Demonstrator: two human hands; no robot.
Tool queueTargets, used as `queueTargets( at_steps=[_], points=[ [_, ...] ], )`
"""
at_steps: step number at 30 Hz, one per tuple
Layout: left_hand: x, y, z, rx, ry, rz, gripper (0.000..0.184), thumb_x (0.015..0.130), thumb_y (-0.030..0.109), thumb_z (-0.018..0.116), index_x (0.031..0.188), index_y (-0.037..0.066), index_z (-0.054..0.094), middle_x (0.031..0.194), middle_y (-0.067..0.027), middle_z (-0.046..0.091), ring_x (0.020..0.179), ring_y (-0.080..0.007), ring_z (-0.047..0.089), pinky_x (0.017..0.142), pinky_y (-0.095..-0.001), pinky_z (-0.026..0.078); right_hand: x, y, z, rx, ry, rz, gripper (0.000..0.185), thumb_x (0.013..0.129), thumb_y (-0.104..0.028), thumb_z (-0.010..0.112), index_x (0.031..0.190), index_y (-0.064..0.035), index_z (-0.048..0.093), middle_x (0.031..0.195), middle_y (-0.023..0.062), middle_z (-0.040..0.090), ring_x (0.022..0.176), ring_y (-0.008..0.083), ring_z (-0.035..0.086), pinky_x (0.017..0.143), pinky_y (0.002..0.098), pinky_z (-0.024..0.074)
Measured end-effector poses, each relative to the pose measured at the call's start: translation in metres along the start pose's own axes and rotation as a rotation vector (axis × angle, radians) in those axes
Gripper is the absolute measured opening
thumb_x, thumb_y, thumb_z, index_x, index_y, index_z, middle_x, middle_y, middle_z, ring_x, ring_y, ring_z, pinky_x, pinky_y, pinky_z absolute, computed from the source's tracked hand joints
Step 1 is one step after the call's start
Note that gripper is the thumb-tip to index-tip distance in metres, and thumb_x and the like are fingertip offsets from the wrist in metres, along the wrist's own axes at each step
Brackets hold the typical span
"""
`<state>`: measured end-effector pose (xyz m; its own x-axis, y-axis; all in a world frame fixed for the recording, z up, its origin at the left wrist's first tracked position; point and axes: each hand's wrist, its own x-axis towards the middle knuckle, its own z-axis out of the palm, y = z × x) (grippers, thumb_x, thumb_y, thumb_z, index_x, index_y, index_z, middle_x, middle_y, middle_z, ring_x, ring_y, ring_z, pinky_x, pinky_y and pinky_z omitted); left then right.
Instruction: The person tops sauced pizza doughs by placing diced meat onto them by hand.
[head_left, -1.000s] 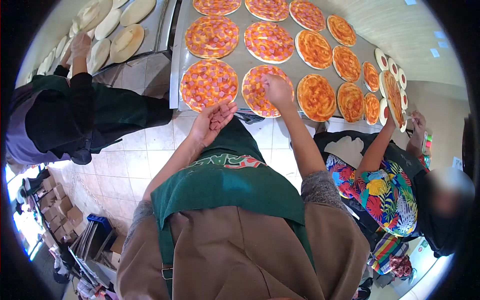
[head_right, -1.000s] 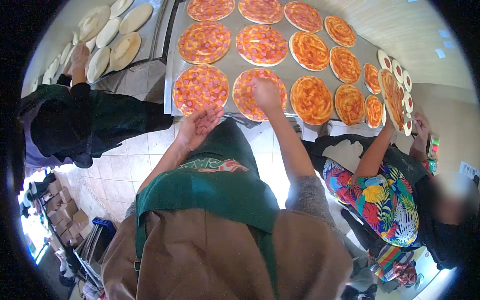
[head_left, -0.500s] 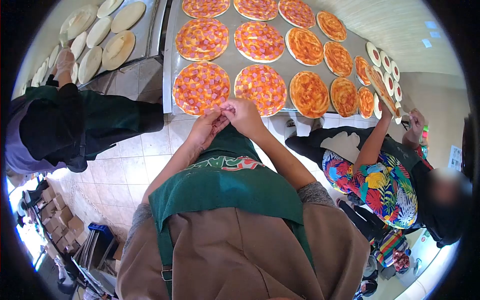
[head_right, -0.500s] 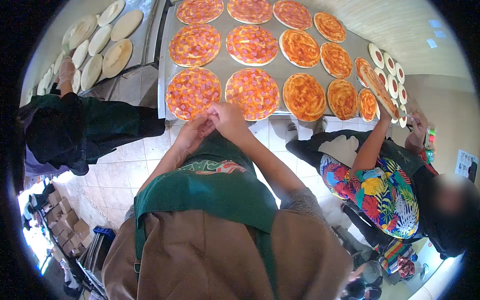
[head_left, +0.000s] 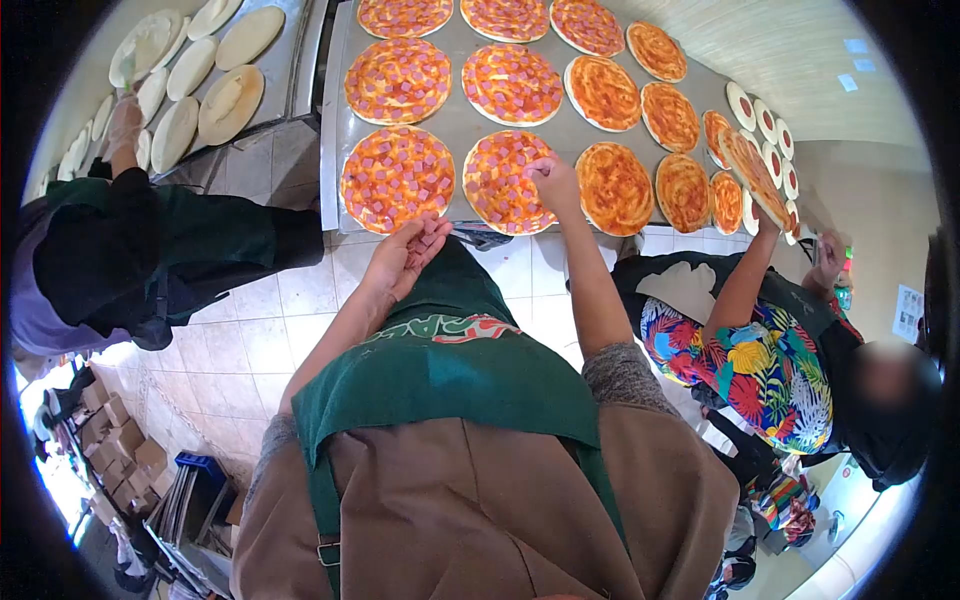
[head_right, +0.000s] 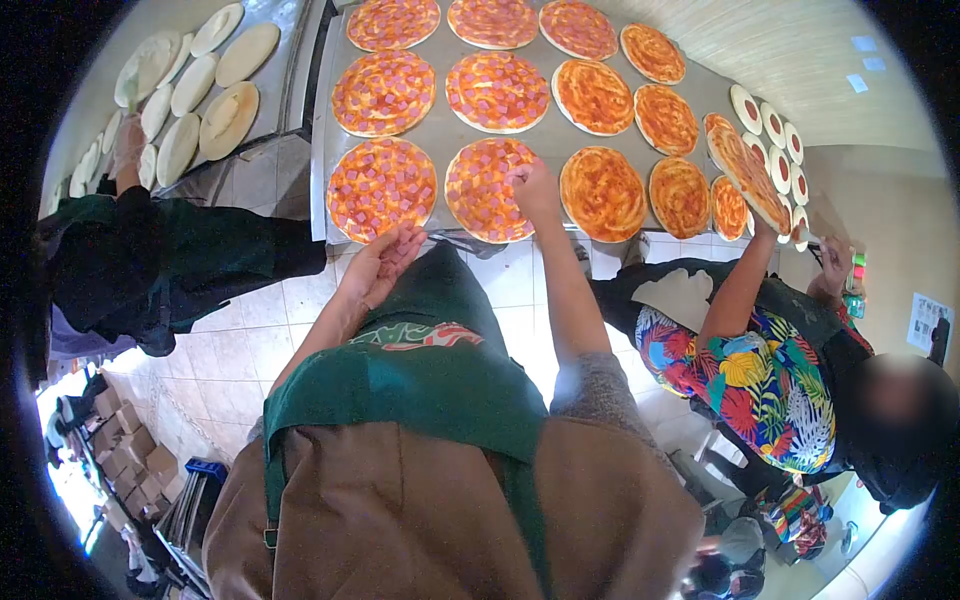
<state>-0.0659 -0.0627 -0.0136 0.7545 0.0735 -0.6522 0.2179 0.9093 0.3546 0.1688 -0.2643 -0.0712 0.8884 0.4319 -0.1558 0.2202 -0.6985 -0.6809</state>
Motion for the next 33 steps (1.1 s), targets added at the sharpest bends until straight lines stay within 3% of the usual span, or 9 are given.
queueTargets(
  at_steps=[10, 16, 25, 28, 33],
  points=[
    [-0.008, 0.008, 0.001, -0.039, -0.040, 0.019, 0.039, 0.099, 0.018, 0.038, 0.125, -0.011, 0.045, 0.124, -0.0231, 0.054, 0.117, -0.0281, 0.055, 0.104, -0.0342, 0.044, 0.014, 0.003, 0.011, -0.356, 0.015, -0.037, 0.012, 0.078, -0.017, 0.062, 0.084, -0.0123, 0.071, 0.090, 0.0118, 0.068, 0.083, 0.0311, 0.064, 0.075, 0.0419, 0.0510],
    [-0.008, 0.011, -0.004, -0.062, 0.002, 0.024, 0.039, 0.099, 0.017, 0.037, 0.125, -0.011, 0.045, 0.125, -0.0226, 0.054, 0.118, -0.0291, 0.054, 0.104, -0.0349, 0.043, 0.006, -0.012, 0.004, -0.408, -0.027, 0.078, 0.014, 0.077, -0.019, 0.061, 0.084, -0.0131, 0.072, 0.091, 0.0121, 0.068, 0.085, 0.0313, 0.065, 0.076, 0.0427, 0.0513],
    [-0.009, 0.011, -0.005, -0.068, -0.016, 0.013, 0.038, 0.099, 0.016, 0.039, 0.125, -0.011, 0.046, 0.124, -0.0213, 0.054, 0.117, -0.0297, 0.055, 0.103, -0.0347, 0.043, 0.011, -0.003, 0.010, -0.368, -0.014, 0.051, 0.013, 0.078, -0.021, 0.062, 0.083, -0.0132, 0.071, 0.087, 0.0107, 0.069, 0.081, 0.0308, 0.065, 0.074, 0.0428, 0.0519],
    [-0.005, 0.010, -0.006, -0.072, -0.019, -0.002, 0.037, 0.099, 0.016, 0.039, 0.124, -0.010, 0.047, 0.123, -0.0203, 0.055, 0.116, -0.0286, 0.055, 0.102, -0.0344, 0.045, 0.012, -0.005, 0.010, -0.468, 0.083, 0.034, 0.013, 0.079, -0.020, 0.063, 0.084, -0.0103, 0.069, 0.081, 0.0106, 0.068, 0.077, 0.0284, 0.066, 0.070, 0.0413, 0.0515],
    [-0.009, 0.015, 0.005, -0.074, -0.019, 0.047, 0.034, 0.096, 0.014, 0.042, 0.119, -0.010, 0.050, 0.122, -0.0194, 0.057, 0.114, -0.0273, 0.057, 0.099, -0.0342, 0.047, -0.020, -0.039, -0.062, -0.191, 0.356, 0.056, 0.011, 0.078, -0.018, 0.063, 0.081, -0.0078, 0.065, 0.083, 0.0106, 0.068, 0.076, 0.0271, 0.066, 0.068, 0.0374, 0.0511]
  ],
)
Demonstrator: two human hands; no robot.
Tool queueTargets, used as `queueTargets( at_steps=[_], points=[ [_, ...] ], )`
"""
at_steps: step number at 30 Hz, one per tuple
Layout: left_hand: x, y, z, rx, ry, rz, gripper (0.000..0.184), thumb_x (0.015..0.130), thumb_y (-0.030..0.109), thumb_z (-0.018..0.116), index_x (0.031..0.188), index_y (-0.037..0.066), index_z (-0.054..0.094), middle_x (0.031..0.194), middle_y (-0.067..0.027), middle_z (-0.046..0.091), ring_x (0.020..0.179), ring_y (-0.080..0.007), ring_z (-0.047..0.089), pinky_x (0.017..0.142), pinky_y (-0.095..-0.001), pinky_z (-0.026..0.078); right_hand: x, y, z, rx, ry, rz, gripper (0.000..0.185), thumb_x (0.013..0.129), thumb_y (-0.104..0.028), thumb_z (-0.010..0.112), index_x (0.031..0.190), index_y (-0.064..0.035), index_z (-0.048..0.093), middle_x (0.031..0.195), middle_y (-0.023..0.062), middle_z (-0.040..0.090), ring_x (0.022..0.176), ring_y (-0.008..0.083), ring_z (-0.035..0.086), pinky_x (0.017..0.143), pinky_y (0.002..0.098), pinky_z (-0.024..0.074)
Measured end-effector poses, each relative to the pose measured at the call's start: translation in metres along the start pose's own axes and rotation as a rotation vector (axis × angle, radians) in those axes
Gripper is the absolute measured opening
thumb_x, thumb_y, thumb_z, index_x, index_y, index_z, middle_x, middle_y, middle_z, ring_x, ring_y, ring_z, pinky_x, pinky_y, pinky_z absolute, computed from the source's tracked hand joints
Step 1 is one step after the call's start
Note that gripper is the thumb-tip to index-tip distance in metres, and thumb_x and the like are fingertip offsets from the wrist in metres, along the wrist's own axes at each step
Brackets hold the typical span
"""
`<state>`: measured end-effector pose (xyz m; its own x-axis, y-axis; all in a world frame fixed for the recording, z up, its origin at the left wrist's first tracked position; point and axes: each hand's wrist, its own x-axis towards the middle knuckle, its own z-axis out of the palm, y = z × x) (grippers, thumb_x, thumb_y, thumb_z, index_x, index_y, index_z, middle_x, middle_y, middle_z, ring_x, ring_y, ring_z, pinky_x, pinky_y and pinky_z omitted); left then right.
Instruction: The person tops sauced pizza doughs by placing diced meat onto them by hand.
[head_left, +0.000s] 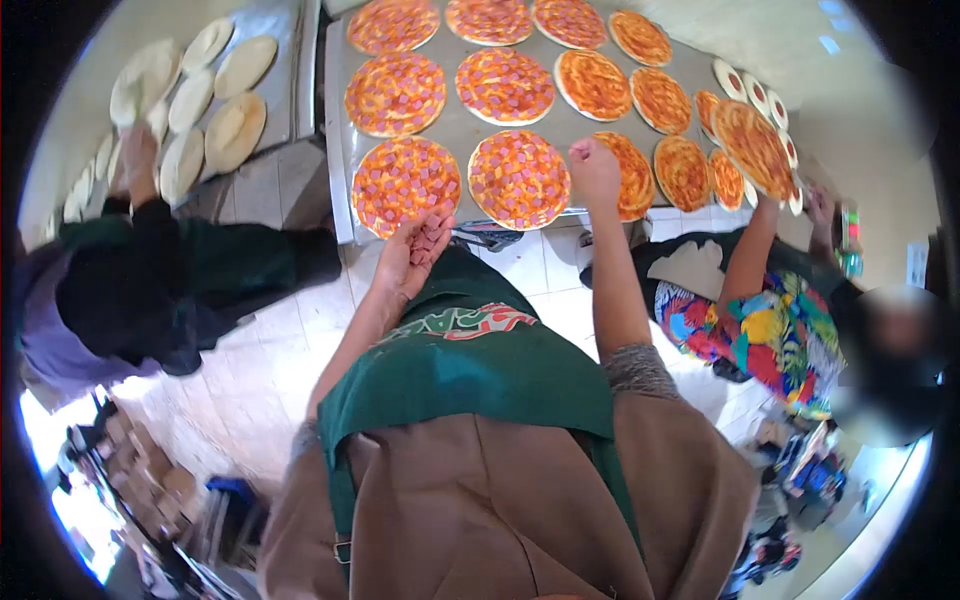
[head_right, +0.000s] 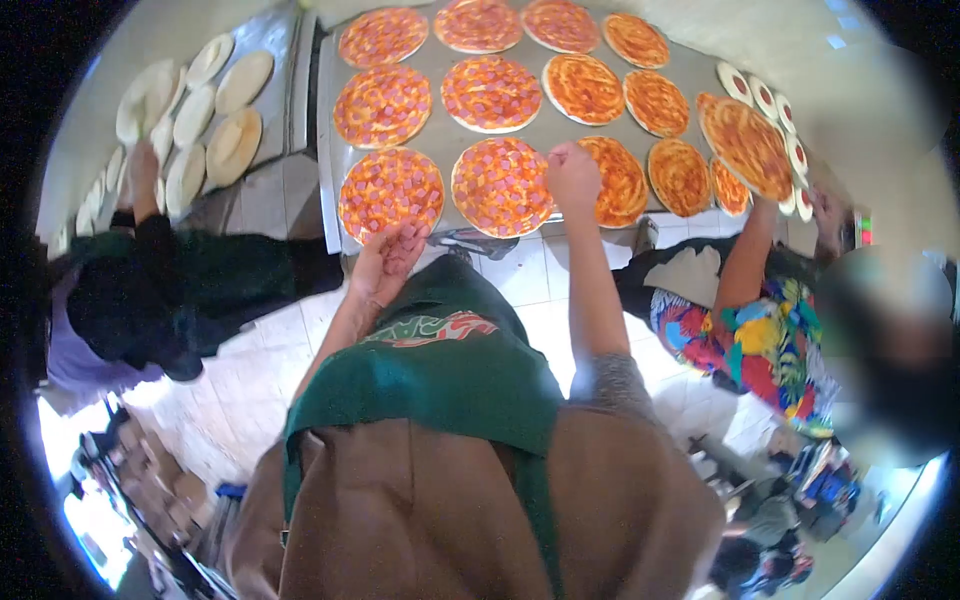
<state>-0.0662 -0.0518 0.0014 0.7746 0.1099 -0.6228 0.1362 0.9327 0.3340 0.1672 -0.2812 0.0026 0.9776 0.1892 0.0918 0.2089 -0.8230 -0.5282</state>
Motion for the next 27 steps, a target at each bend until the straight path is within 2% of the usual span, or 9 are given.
queueTargets(
  at_steps=[4, 5, 7, 11, 12, 13, 16, 19, 27],
  points=[
    [0.007, 0.006, 0.007, 0.017, -0.069, 0.023, 0.035, 0.095, 0.017, 0.046, 0.120, -0.006, 0.052, 0.114, -0.0167, 0.061, 0.110, -0.0244, 0.060, 0.094, -0.0326, 0.049, -0.024, 0.011, -0.049, 0.160, 0.056, 0.023, 0.016, 0.078, -0.019, 0.065, 0.084, -0.0049, 0.066, 0.079, 0.0106, 0.067, 0.072, 0.0223, 0.065, 0.067, 0.0344, 0.0509],
    [0.007, 0.007, 0.012, -0.008, -0.018, 0.021, 0.034, 0.094, 0.015, 0.045, 0.118, -0.006, 0.053, 0.114, -0.0158, 0.062, 0.110, -0.0245, 0.060, 0.094, -0.0333, 0.050, -0.033, 0.016, -0.055, 0.195, 0.042, 0.023, 0.017, 0.078, -0.020, 0.066, 0.085, -0.0046, 0.066, 0.078, 0.0103, 0.067, 0.071, 0.0214, 0.065, 0.066, 0.0337, 0.0506],
    [0.008, 0.008, 0.012, -0.015, -0.018, 0.004, 0.034, 0.094, 0.016, 0.044, 0.118, -0.006, 0.053, 0.114, -0.0156, 0.062, 0.109, -0.0247, 0.060, 0.093, -0.0331, 0.051, -0.050, 0.024, -0.060, 0.259, 0.001, 0.008, 0.018, 0.078, -0.020, 0.067, 0.086, -0.0038, 0.067, 0.076, 0.0097, 0.067, 0.069, 0.0197, 0.065, 0.065, 0.0322, 0.0501],
    [0.012, 0.001, 0.000, -0.135, -0.050, -0.036, 0.036, 0.096, 0.019, 0.039, 0.117, -0.005, 0.055, 0.111, -0.0152, 0.063, 0.104, -0.0252, 0.062, 0.089, -0.0348, 0.052, -0.081, 0.023, -0.073, 0.313, -0.190, 0.150, 0.017, 0.082, -0.019, 0.067, 0.086, -0.0019, 0.066, 0.075, 0.0026, 0.064, 0.068, 0.0092, 0.059, 0.063, 0.0251, 0.0465],
    [0.011, -0.001, 0.000, -0.174, -0.051, -0.049, 0.036, 0.096, 0.019, 0.038, 0.117, -0.004, 0.055, 0.111, -0.0151, 0.063, 0.102, -0.0251, 0.062, 0.089, -0.0352, 0.052, -0.083, 0.030, -0.072, 0.353, -0.201, 0.157, 0.018, 0.081, -0.019, 0.068, 0.085, -0.0019, 0.066, 0.073, 0.0031, 0.064, 0.067, 0.0093, 0.059, 0.063, 0.0255, 0.0467],
    [0.005, -0.002, 0.007, -0.233, -0.032, -0.085, 0.034, 0.097, 0.020, 0.034, 0.108, -0.002, 0.058, 0.107, -0.0151, 0.064, 0.097, -0.0248, 0.064, 0.087, -0.0369, 0.053, -0.088, 0.040, -0.067, 0.393, -0.216, 0.164, 0.019, 0.081, -0.020, 0.068, 0.085, -0.0018, 0.066, 0.072, 0.0036, 0.065, 0.067, 0.0094, 0.059, 0.063, 0.0259, 0.0470],
    [0.013, -0.005, -0.006, -0.196, -0.050, -0.119, 0.032, 0.097, 0.020, 0.034, 0.097, 0.000, 0.058, 0.101, -0.0147, 0.065, 0.092, -0.0244, 0.064, 0.086, -0.0377, 0.054, -0.098, 0.059, -0.069, 0.543, -0.249, 0.220, 0.021, 0.081, -0.022, 0.068, 0.083, -0.0017, 0.067, 0.070, 0.0028, 0.064, 0.066, 0.0083, 0.059, 0.062, 0.0249, 0.0465],
    [0.012, -0.003, 0.000, -0.133, 0.053, -0.089, 0.030, 0.097, 0.021, 0.036, 0.087, 0.002, 0.057, 0.097, -0.0141, 0.066, 0.091, -0.0241, 0.065, 0.085, -0.0379, 0.054, -0.098, 0.054, -0.087, 0.569, -0.273, 0.344, 0.021, 0.082, -0.023, 0.068, 0.081, -0.0015, 0.066, 0.071, 0.0017, 0.064, 0.065, 0.0079, 0.058, 0.062, 0.0239, 0.0462],
    [0.017, -0.007, 0.022, -0.099, 0.149, 0.088, 0.032, 0.096, 0.029, 0.042, 0.088, 0.003, 0.058, 0.096, -0.0142, 0.066, 0.093, -0.0237, 0.064, 0.088, -0.0383, 0.053, -0.077, 0.084, -0.077, 0.699, -0.375, 0.449, 0.021, 0.083, -0.025, 0.067, 0.083, -0.0044, 0.066, 0.073, 0.0004, 0.063, 0.066, 0.0073, 0.054, 0.062, 0.0226, 0.0444]
  ],
)
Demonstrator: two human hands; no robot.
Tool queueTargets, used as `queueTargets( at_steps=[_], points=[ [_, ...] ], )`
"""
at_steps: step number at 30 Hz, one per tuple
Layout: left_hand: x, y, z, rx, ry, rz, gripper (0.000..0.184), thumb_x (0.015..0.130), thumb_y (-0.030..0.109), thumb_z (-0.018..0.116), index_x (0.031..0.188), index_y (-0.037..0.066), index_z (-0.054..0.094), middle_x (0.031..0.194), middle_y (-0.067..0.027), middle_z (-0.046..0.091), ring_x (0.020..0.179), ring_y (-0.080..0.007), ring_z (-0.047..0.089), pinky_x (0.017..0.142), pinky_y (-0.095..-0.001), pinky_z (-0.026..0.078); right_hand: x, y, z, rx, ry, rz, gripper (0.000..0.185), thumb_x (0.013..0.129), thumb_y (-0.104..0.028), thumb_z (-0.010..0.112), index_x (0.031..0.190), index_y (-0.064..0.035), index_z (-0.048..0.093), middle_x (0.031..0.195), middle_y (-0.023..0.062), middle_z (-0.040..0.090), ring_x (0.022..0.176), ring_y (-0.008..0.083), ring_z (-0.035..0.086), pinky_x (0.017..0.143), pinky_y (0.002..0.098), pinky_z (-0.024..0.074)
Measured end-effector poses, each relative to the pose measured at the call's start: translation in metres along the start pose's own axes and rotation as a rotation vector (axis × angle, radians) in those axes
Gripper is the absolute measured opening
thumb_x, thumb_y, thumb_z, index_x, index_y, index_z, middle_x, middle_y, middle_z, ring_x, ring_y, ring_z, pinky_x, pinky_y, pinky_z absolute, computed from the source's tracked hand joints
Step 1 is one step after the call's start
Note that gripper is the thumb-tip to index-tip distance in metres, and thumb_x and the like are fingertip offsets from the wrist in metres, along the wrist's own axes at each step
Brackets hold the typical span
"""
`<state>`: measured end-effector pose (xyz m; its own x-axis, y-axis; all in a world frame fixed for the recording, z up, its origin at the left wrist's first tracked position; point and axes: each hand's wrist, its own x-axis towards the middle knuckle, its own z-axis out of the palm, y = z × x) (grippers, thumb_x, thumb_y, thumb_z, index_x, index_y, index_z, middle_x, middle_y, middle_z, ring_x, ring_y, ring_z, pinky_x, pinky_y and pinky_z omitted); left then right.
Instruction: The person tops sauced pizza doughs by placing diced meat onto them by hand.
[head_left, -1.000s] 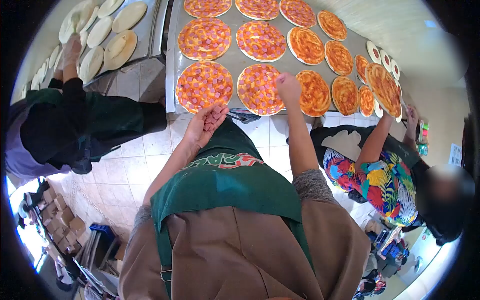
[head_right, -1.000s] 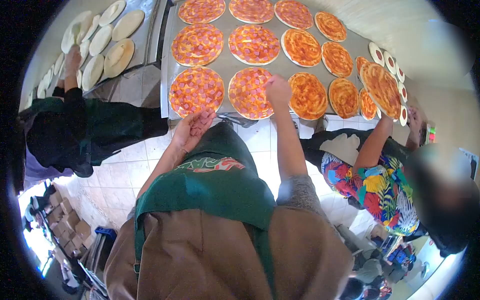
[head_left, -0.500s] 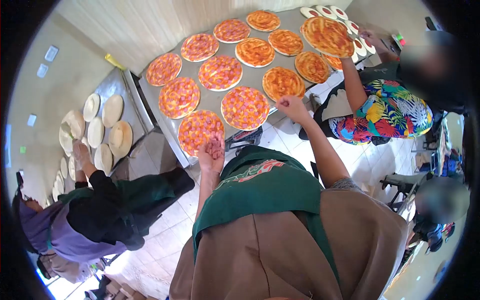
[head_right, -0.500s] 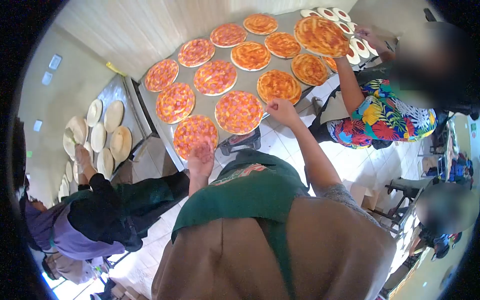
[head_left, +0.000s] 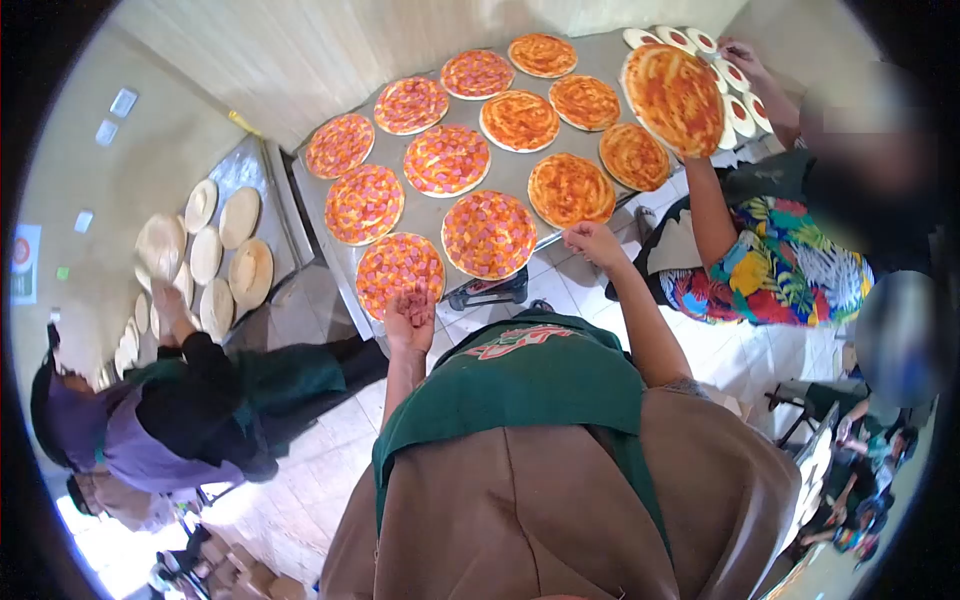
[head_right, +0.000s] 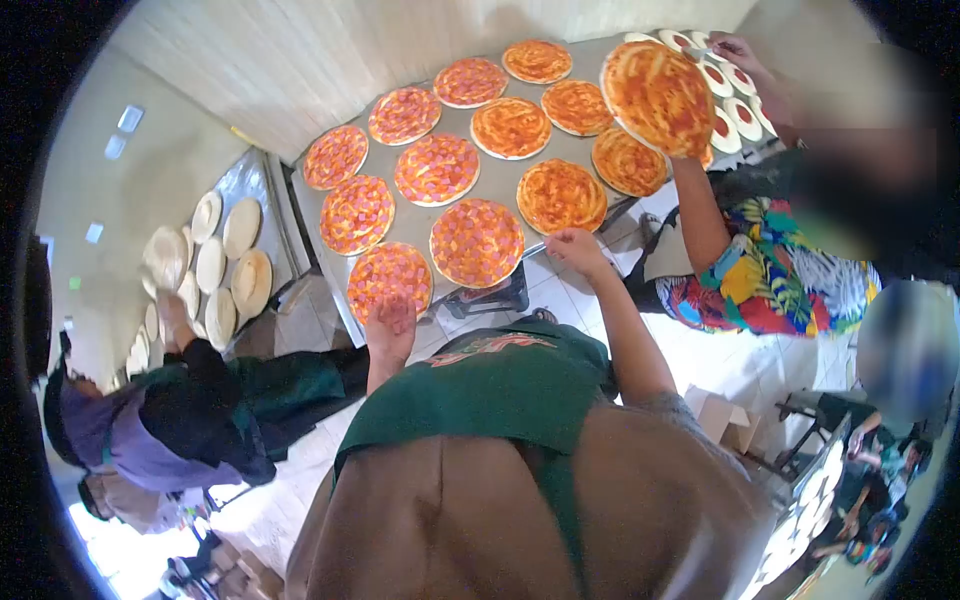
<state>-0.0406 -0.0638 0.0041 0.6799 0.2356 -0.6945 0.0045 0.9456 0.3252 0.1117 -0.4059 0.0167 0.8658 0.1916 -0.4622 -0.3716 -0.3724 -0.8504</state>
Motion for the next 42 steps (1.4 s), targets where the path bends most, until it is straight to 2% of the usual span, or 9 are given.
queueTargets(
  at_steps=[11, 12, 16, 21, 31, 34, 37, 38, 42],
  points=[
    [0.012, -0.055, 0.035, -0.257, 0.096, 0.183, 0.028, 0.097, 0.025, 0.040, 0.095, 0.003, 0.057, 0.089, -0.0107, 0.061, 0.084, -0.0213, 0.060, 0.076, -0.0352, 0.053, 0.032, 0.038, -0.051, 0.040, -0.266, 0.075, 0.024, 0.085, -0.032, 0.067, 0.088, -0.0090, 0.064, 0.077, -0.0051, 0.061, 0.064, 0.0016, 0.050, 0.051, 0.0162, 0.0363],
    [0.011, -0.060, 0.039, -0.253, 0.087, 0.176, 0.025, 0.097, 0.024, 0.042, 0.091, 0.005, 0.057, 0.084, -0.0065, 0.062, 0.079, -0.0184, 0.060, 0.063, -0.0300, 0.050, 0.034, 0.034, -0.052, 0.033, -0.292, 0.073, 0.023, 0.085, -0.032, 0.066, 0.088, -0.0088, 0.064, 0.077, -0.0050, 0.061, 0.064, 0.0017, 0.050, 0.051, 0.0162, 0.0362],
    [0.012, -0.084, 0.035, -0.295, 0.068, 0.142, 0.025, 0.097, 0.023, 0.044, 0.082, 0.007, 0.056, 0.076, -0.0027, 0.058, 0.066, -0.0137, 0.055, 0.054, -0.0241, 0.046, 0.057, 0.024, -0.050, 0.075, -0.371, 0.000, 0.022, 0.086, -0.030, 0.065, 0.087, -0.0079, 0.064, 0.075, -0.0041, 0.061, 0.061, 0.0020, 0.050, 0.050, 0.0175, 0.0365],
    [-0.007, -0.092, 0.025, -0.475, -0.065, -0.090, 0.026, 0.097, 0.024, 0.045, 0.074, 0.012, 0.048, 0.066, 0.0027, 0.047, 0.056, -0.0076, 0.044, 0.045, -0.0183, 0.041, 0.107, 0.024, -0.027, 0.121, -0.283, -0.128, 0.021, 0.087, -0.026, 0.064, 0.088, -0.0055, 0.064, 0.073, -0.0018, 0.061, 0.058, 0.0033, 0.051, 0.049, 0.0185, 0.0383],
    [0.022, -0.051, 0.017, -0.409, -0.039, -0.185, 0.024, 0.096, 0.020, 0.044, 0.072, 0.014, 0.043, 0.062, 0.0043, 0.038, 0.051, -0.0063, 0.036, 0.037, -0.0171, 0.032, 0.104, 0.020, 0.013, 0.069, -0.241, 0.078, 0.022, 0.087, -0.024, 0.060, 0.085, -0.0028, 0.064, 0.065, -0.0004, 0.057, 0.054, 0.0081, 0.052, 0.047, 0.0216, 0.0412],
    [0.037, -0.039, 0.017, -0.354, -0.050, -0.195, 0.026, 0.097, 0.022, 0.043, 0.072, 0.014, 0.043, 0.062, 0.0043, 0.037, 0.051, -0.0064, 0.036, 0.037, -0.0172, 0.032, 0.086, 0.053, 0.040, 0.017, -0.271, 0.373, 0.033, 0.094, -0.032, 0.051, 0.108, -0.0029, 0.058, 0.094, 0.0099, 0.062, 0.078, 0.0162, 0.060, 0.068, 0.0293, 0.0516],
    [0.054, -0.036, 0.011, -0.262, -0.015, -0.203, 0.027, 0.097, 0.024, 0.043, 0.072, 0.015, 0.042, 0.062, 0.0044, 0.036, 0.050, -0.0064, 0.035, 0.037, -0.0172, 0.031, 0.071, 0.070, 0.074, 0.327, -0.119, 0.543, 0.049, 0.096, -0.041, 0.045, 0.121, 0.0004, 0.048, 0.110, 0.0168, 0.057, 0.097, 0.0248, 0.058, 0.084, 0.0364, 0.0500],
    [0.055, -0.036, 0.010, -0.254, 0.001, -0.216, 0.028, 0.097, 0.024, 0.043, 0.071, 0.015, 0.042, 0.062, 0.0045, 0.036, 0.050, -0.0062, 0.034, 0.037, -0.0171, 0.031, 0.072, 0.083, 0.080, 0.509, -0.179, 0.451, 0.058, 0.097, -0.048, 0.038, 0.125, 0.0035, 0.042, 0.116, 0.0204, 0.053, 0.107, 0.0299, 0.054, 0.093, 0.0400, 0.0462],
    [0.059, -0.036, 0.002, -0.204, 0.049, -0.275, 0.030, 0.098, 0.029, 0.044, 0.071, 0.016, 0.041, 0.061, 0.0046, 0.035, 0.049, -0.0058, 0.033, 0.037, -0.0172, 0.028, 0.072, 0.085, 0.087, 0.771, -0.032, 0.561, 0.055, 0.099, -0.043, 0.033, 0.124, 0.0048, 0.041, 0.110, 0.0189, 0.056, 0.101, 0.0287, 0.056, 0.088, 0.0381, 0.0479]
  ],
)
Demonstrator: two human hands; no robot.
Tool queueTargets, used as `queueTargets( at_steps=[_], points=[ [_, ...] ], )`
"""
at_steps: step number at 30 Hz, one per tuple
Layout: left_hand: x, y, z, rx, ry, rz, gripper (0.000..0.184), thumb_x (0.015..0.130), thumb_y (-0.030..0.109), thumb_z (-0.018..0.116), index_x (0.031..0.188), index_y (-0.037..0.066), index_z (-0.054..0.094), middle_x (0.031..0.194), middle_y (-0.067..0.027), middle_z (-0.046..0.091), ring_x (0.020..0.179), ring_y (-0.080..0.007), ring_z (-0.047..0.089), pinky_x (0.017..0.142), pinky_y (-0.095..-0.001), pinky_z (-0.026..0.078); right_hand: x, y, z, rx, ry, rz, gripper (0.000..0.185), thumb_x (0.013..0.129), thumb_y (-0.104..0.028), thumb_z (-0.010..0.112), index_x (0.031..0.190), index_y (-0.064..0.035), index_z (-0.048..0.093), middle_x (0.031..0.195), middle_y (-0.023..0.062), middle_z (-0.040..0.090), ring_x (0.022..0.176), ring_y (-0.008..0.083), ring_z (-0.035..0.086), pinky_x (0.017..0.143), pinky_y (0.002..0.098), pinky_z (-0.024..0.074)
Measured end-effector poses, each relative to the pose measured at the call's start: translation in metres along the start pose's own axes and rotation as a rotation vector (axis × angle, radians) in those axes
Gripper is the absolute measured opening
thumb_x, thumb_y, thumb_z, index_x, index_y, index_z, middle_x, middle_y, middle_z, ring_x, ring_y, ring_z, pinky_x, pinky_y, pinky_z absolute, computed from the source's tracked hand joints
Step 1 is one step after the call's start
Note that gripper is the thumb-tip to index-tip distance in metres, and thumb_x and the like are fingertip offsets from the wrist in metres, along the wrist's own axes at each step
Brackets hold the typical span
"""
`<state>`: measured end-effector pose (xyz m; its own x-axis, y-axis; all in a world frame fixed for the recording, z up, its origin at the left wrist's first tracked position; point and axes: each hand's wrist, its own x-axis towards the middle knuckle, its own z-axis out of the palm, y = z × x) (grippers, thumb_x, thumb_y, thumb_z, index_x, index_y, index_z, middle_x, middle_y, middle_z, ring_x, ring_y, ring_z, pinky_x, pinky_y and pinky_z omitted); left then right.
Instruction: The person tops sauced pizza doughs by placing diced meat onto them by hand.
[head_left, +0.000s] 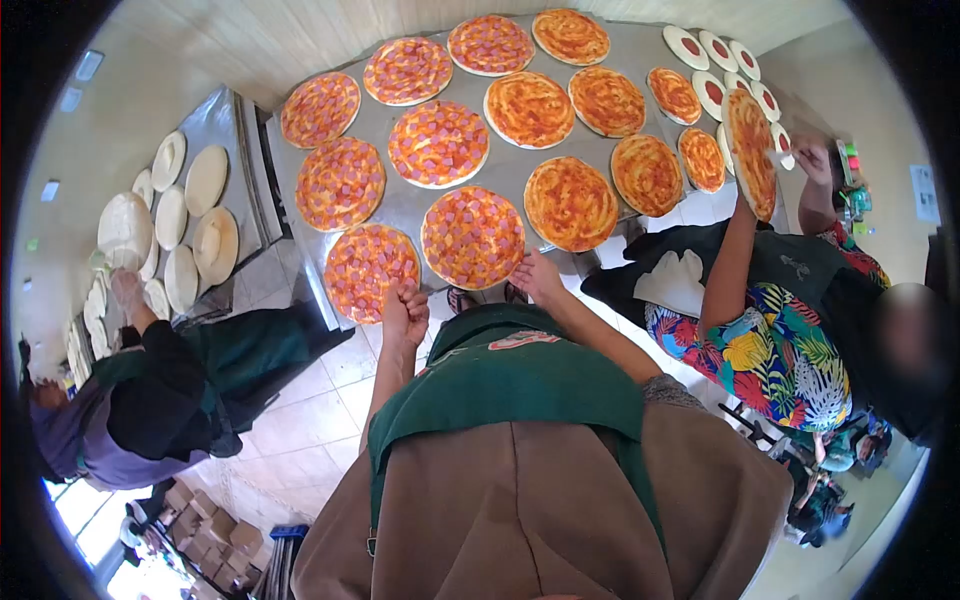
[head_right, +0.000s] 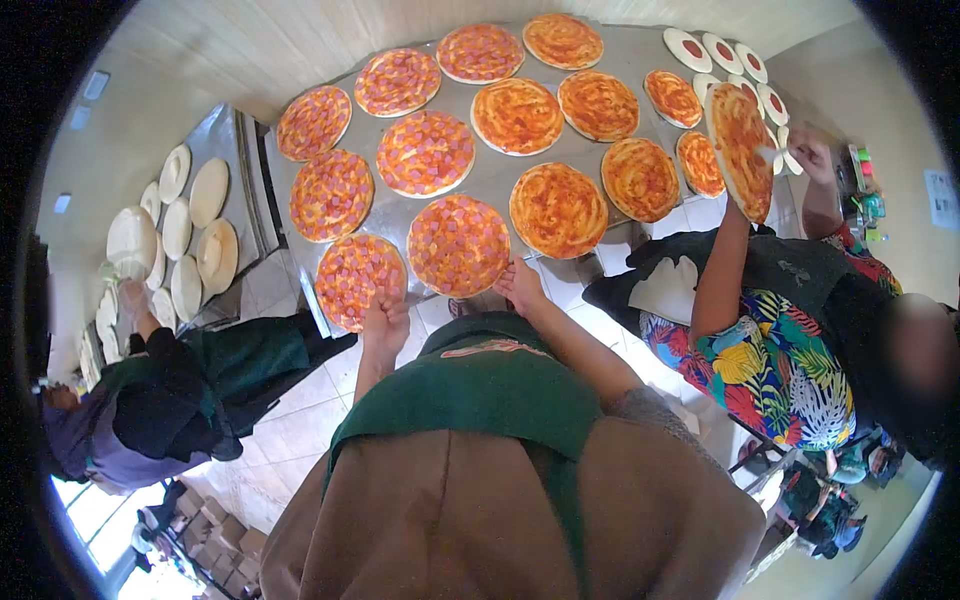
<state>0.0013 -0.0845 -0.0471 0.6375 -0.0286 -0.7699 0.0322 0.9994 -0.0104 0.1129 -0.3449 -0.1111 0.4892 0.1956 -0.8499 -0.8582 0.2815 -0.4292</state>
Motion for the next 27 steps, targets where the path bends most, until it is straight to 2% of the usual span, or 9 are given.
queueTargets(
  at_steps=[5, 9, 10, 13, 16, 22, 25, 26, 27],
  points=[
    [0.008, 0.003, -0.027, 0.030, 0.065, -0.066, 0.031, 0.098, 0.032, 0.043, 0.072, 0.016, 0.041, 0.060, 0.0046, 0.035, 0.048, -0.0057, 0.033, 0.037, -0.0175, 0.028, 0.010, 0.003, -0.006, 0.066, -0.064, -0.103, 0.045, 0.100, -0.039, 0.032, 0.123, -0.0026, 0.045, 0.102, 0.0113, 0.061, 0.092, 0.0230, 0.059, 0.075, 0.0342, 0.0496],
    [0.000, 0.000, -0.021, 0.146, 0.093, -0.043, 0.030, 0.098, 0.031, 0.043, 0.072, 0.016, 0.041, 0.059, 0.0050, 0.034, 0.048, -0.0053, 0.033, 0.037, -0.0175, 0.028, 0.004, -0.013, 0.019, 0.150, -0.267, -0.117, 0.034, 0.101, -0.031, 0.033, 0.115, -0.0073, 0.053, 0.096, 0.0059, 0.065, 0.078, 0.0175, 0.058, 0.065, 0.0308, 0.0458],
    [0.003, 0.001, -0.028, 0.172, 0.075, -0.052, 0.030, 0.098, 0.030, 0.043, 0.072, 0.016, 0.040, 0.059, 0.0052, 0.033, 0.048, -0.0053, 0.033, 0.037, -0.0174, 0.027, 0.015, -0.009, 0.016, 0.139, -0.331, -0.104, 0.035, 0.098, -0.029, 0.037, 0.121, -0.0068, 0.052, 0.108, 0.0069, 0.064, 0.090, 0.0191, 0.061, 0.074, 0.0337, 0.0499],
    [-0.003, -0.002, -0.033, 0.175, 0.143, -0.050, 0.030, 0.098, 0.030, 0.043, 0.071, 0.016, 0.039, 0.059, 0.0053, 0.033, 0.048, -0.0052, 0.033, 0.038, -0.0171, 0.027, 0.031, -0.010, 0.030, 0.113, -0.402, -0.121, 0.042, 0.098, -0.031, 0.039, 0.130, -0.0057, 0.047, 0.125, 0.0106, 0.057, 0.109, 0.0226, 0.058, 0.090, 0.0380, 0.0487],
    [-0.013, -0.001, -0.037, 0.227, 0.129, -0.034, 0.030, 0.099, 0.030, 0.043, 0.072, 0.016, 0.039, 0.059, 0.0052, 0.033, 0.048, -0.0055, 0.032, 0.038, -0.0172, 0.027, 0.031, -0.016, 0.037, 0.232, -0.483, -0.072, 0.047, 0.096, -0.032, 0.038, 0.135, -0.0053, 0.043, 0.136, 0.0131, 0.048, 0.123, 0.0259, 0.049, 0.102, 0.0438, 0.0412],
    [-0.018, 0.000, -0.048, 0.241, 0.174, -0.023, 0.031, 0.099, 0.033, 0.043, 0.073, 0.017, 0.040, 0.061, 0.0049, 0.037, 0.051, -0.0059, 0.034, 0.041, -0.0182, 0.030, 0.024, -0.014, 0.050, 0.471, -0.546, -0.068, 0.054, 0.095, -0.038, 0.028, 0.137, -0.0053, 0.040, 0.138, 0.0148, 0.045, 0.126, 0.0306, 0.045, 0.105, 0.0492, 0.0367],
    [-0.017, -0.006, -0.046, 0.260, 0.178, -0.023, 0.031, 0.099, 0.035, 0.042, 0.074, 0.017, 0.040, 0.062, 0.0051, 0.036, 0.051, -0.0058, 0.034, 0.042, -0.0180, 0.029, 0.023, -0.017, 0.056, 0.472, -0.585, -0.124, 0.060, 0.094, -0.045, 0.027, 0.139, -0.0079, 0.038, 0.140, 0.0150, 0.043, 0.126, 0.0317, 0.045, 0.105, 0.0491, 0.0369],
    [-0.014, -0.006, -0.046, 0.270, 0.177, -0.027, 0.032, 0.099, 0.035, 0.042, 0.074, 0.017, 0.040, 0.062, 0.0052, 0.036, 0.052, -0.0057, 0.034, 0.042, -0.0179, 0.028, 0.023, -0.020, 0.054, 0.511, -0.589, -0.056, 0.065, 0.093, -0.054, 0.028, 0.141, -0.0106, 0.037, 0.141, 0.0144, 0.042, 0.125, 0.0317, 0.045, 0.104, 0.0495, 0.0381],
    [-0.010, -0.008, -0.046, 0.273, 0.162, -0.041, 0.032, 0.099, 0.036, 0.042, 0.074, 0.017, 0.040, 0.062, 0.0054, 0.035, 0.052, -0.0057, 0.033, 0.042, -0.0179, 0.028, 0.022, -0.024, 0.053, 0.512, -0.612, -0.055, 0.066, 0.092, -0.056, 0.029, 0.141, -0.0111, 0.036, 0.141, 0.0140, 0.042, 0.126, 0.0315, 0.045, 0.104, 0.0493, 0.0380]
  ],
)
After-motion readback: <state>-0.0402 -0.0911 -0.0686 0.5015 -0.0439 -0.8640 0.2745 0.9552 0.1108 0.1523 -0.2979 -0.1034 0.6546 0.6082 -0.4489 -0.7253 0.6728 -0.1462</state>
